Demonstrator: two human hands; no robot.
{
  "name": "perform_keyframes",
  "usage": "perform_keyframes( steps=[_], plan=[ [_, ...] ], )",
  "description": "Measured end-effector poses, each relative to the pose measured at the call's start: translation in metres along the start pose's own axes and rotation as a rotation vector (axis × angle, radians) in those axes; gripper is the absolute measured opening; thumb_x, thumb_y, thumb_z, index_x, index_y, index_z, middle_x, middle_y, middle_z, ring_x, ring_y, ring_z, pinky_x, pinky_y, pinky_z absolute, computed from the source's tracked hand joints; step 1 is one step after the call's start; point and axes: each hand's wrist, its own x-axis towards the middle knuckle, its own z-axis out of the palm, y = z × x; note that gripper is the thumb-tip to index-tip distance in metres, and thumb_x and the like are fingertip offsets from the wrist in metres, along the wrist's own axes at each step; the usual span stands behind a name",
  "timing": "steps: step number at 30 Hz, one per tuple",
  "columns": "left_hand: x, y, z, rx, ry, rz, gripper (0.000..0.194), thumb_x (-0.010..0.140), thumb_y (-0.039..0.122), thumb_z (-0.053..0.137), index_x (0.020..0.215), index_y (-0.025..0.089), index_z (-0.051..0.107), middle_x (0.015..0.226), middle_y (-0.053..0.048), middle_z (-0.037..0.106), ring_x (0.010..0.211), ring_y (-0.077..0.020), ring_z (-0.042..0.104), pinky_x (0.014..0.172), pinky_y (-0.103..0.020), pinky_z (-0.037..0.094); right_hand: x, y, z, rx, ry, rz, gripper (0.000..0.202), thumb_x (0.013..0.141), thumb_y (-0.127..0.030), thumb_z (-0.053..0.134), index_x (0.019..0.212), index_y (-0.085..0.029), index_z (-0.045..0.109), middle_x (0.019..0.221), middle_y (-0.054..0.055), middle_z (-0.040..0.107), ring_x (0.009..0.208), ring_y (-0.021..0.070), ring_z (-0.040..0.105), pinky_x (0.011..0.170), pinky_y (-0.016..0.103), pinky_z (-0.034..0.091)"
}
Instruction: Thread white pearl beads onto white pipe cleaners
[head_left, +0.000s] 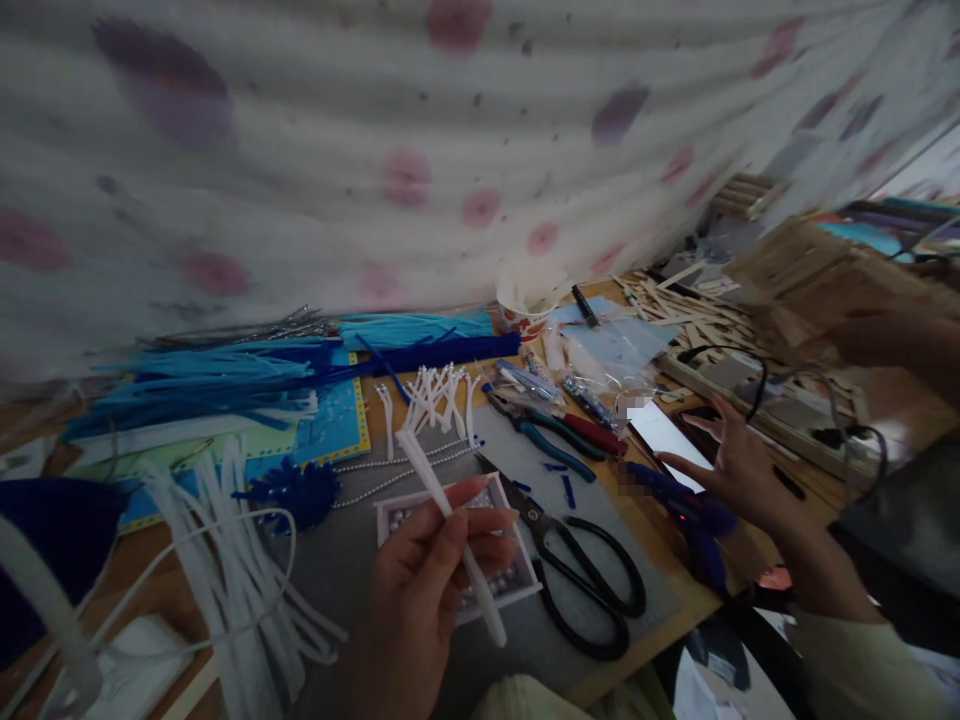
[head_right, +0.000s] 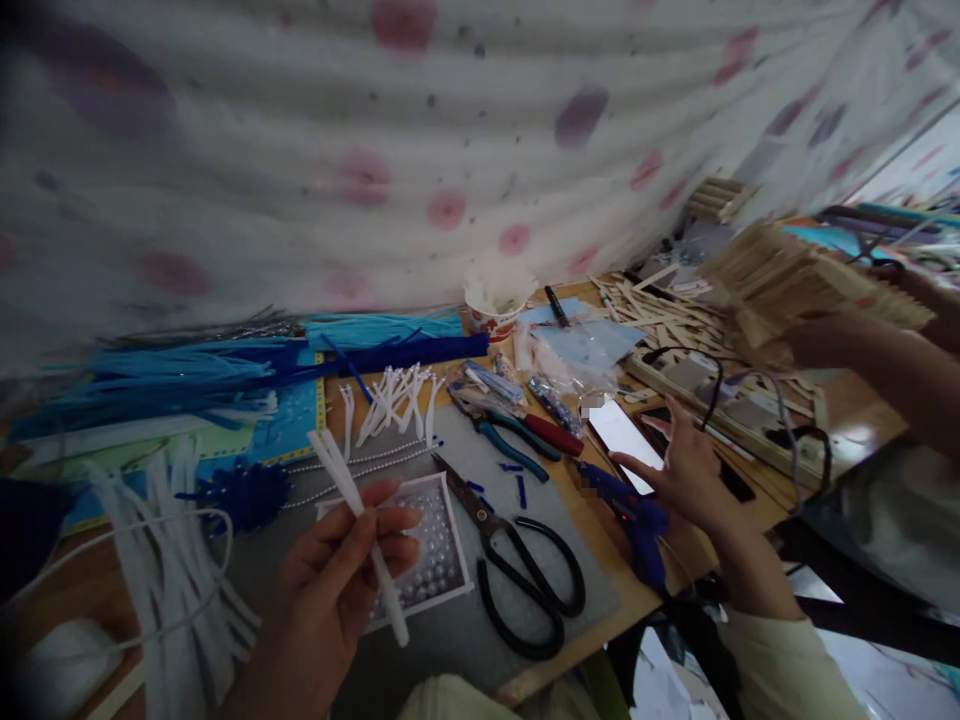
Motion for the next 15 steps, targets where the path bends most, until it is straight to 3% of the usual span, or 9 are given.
perform_keyframes(
  steps=[5, 11, 15],
  plan=[
    [0.002, -0.002, -0.001, 0.023, 0.017, 0.001, 0.035, 0.055, 0.034, 0.102, 0.084, 0.022, 0.086, 0.072, -0.004, 0.083, 0.056, -0.0124, 0.075, 0.058, -0.015, 0.061, 0.001, 0.003, 0.006, -0.052, -0.049, 0.062, 0.087, 0.075, -0.058, 0.071, 0.145, -0.018, 0.037, 0.130, 0.025, 0.070, 0.134, 0.0479, 0.052, 0.106, 0.060, 0.039],
    [0.005, -0.003, -0.002, 0.028, 0.031, 0.027, 0.033, 0.057, 0.033, 0.101, 0.084, 0.021, 0.085, 0.072, -0.004, 0.083, 0.055, -0.0138, 0.075, 0.057, -0.019, 0.062, 0.002, 0.000, 0.011, -0.111, -0.010, 0.172, 0.092, 0.072, -0.065, 0.069, 0.143, -0.014, 0.039, 0.120, 0.025, 0.073, 0.131, 0.0496, 0.053, 0.101, 0.061, 0.040],
    [0.004, -0.003, -0.002, 0.029, 0.030, 0.003, 0.034, 0.055, 0.032, 0.101, 0.084, 0.021, 0.086, 0.071, -0.005, 0.083, 0.055, -0.0148, 0.075, 0.057, -0.019, 0.061, 0.001, 0.007, 0.016, -0.140, 0.037, 0.192, 0.081, 0.070, -0.063, 0.069, 0.131, -0.015, 0.045, 0.109, 0.022, 0.075, 0.118, 0.0458, 0.060, 0.095, 0.057, 0.044]
  ],
)
